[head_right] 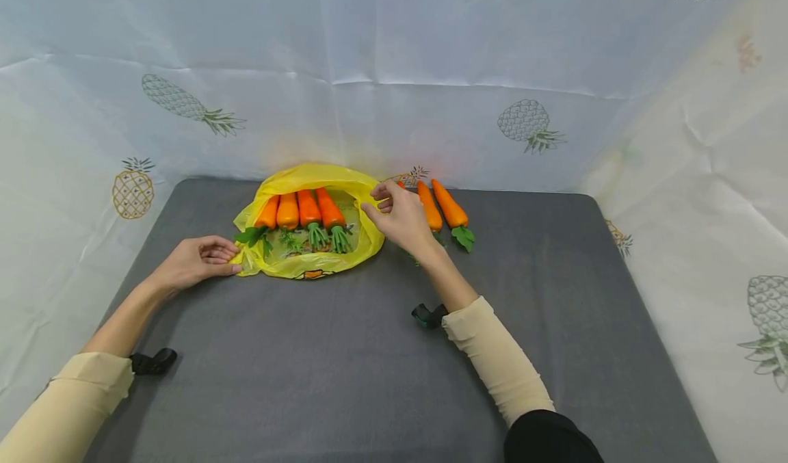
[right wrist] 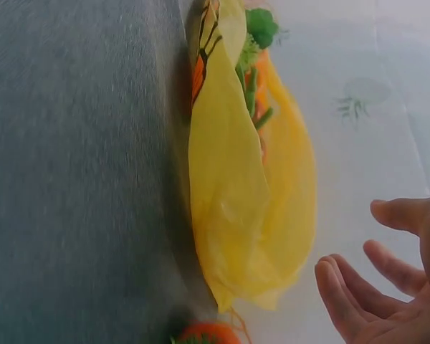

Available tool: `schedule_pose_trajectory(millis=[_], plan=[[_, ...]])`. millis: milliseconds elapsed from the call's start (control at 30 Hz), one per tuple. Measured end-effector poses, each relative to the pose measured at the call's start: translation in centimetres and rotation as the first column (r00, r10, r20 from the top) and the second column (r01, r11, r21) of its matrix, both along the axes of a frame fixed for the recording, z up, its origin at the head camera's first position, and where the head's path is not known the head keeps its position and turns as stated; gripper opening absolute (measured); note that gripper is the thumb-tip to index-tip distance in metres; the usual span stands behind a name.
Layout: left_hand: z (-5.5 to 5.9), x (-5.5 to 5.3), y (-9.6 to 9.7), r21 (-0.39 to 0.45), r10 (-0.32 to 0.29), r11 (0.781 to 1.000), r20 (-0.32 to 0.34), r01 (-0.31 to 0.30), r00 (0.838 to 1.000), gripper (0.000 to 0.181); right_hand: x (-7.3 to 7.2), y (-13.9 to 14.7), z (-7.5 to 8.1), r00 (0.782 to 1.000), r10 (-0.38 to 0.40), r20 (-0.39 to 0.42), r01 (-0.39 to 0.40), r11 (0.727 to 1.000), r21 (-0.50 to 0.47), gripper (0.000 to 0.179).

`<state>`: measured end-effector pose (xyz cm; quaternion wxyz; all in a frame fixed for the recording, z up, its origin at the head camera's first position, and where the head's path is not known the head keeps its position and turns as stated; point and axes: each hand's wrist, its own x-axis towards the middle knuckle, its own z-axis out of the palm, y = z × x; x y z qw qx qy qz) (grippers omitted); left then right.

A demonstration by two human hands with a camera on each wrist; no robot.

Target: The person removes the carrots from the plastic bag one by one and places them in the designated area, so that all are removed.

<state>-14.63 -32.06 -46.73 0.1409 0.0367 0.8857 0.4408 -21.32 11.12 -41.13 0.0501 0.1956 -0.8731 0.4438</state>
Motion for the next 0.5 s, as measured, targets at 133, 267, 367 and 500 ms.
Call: schedule_pose_trajectory(millis=[133, 267, 367, 500], plan=[[0.1, 0.0, 0.0, -0.001, -0.001, 1.0, -0.009, 0.001, 1.0, 0.049, -0.4, -1.3, -0.4, 1.0, 0.024, 0.02, -0.024, 1.0, 0.012, 0.037], [0.1, 0.0, 0.1, -0.002, 0.0, 1.0, -0.014, 0.0, 1.0, 0.049, -0.9, -2.7, -0.9, 0.998, 0.051, 0.035, -0.053, 0.998, 0.045, 0.038], [0.1, 0.1, 0.1, -0.003, 0.004, 1.0, -0.005, -0.004, 1.0, 0.05, -1.2, -3.8, -1.2, 0.996, 0.069, 0.05, -0.073, 0.994, 0.081, 0.039], [0.0, 0.2, 0.0, 0.004, 0.006, 1.0, -0.001, -0.006, 1.0, 0.05, -1.7, -5.1, -1.5, 0.991, 0.087, 0.102, -0.101, 0.985, 0.14, 0.042]])
